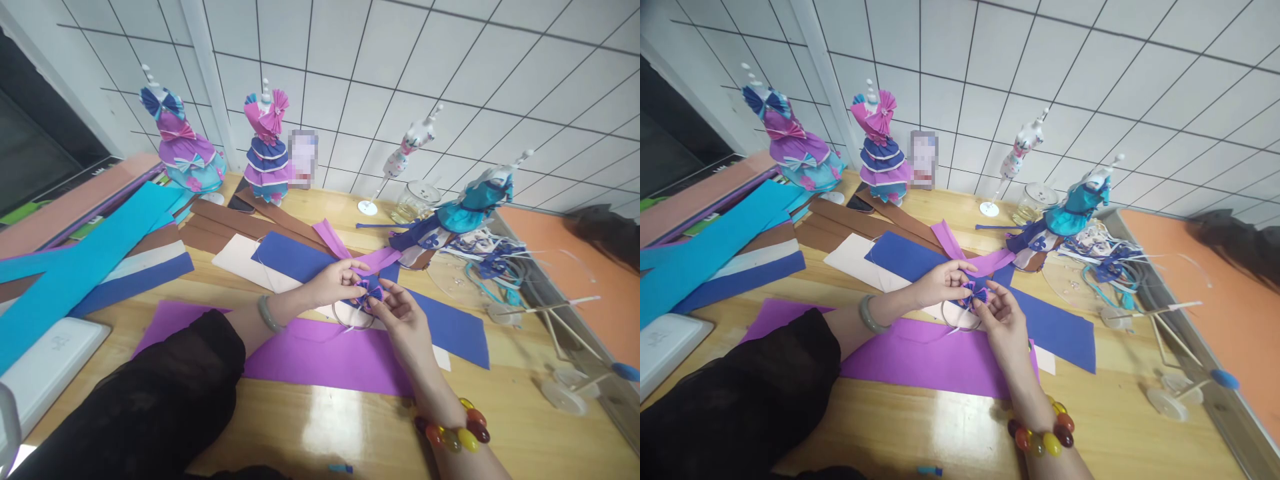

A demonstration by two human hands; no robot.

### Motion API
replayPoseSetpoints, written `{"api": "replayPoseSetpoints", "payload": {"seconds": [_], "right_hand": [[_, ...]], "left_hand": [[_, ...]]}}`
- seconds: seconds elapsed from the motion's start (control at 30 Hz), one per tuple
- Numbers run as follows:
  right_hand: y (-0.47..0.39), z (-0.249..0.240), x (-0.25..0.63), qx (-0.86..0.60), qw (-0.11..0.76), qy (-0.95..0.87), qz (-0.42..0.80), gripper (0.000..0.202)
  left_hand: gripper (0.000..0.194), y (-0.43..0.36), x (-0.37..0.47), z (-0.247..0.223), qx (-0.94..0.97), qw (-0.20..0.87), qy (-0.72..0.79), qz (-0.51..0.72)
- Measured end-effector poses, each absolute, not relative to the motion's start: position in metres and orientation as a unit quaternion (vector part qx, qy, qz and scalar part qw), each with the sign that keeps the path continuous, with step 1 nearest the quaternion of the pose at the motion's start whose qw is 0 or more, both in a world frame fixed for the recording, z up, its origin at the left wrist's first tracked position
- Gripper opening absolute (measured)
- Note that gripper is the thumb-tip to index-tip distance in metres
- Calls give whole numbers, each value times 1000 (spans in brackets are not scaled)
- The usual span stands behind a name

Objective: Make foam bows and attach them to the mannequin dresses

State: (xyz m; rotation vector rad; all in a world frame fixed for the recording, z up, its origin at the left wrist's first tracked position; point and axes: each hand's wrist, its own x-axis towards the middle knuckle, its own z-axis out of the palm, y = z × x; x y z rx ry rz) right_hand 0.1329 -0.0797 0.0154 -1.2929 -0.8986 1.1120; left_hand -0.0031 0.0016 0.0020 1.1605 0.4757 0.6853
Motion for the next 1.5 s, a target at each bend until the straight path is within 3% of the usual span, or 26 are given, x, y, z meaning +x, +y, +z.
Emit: {"api": "replayPoseSetpoints", "payload": {"seconds": [0.8,1.5], "right_hand": [[-79,12,135,-539,558,-381,502,42],[-80,16,134,-567,557,-389,467,41]], "left_hand": [[42,4,-4,4,508,745,236,362],[46,4,-3,-1,541,749,214,318]]}}
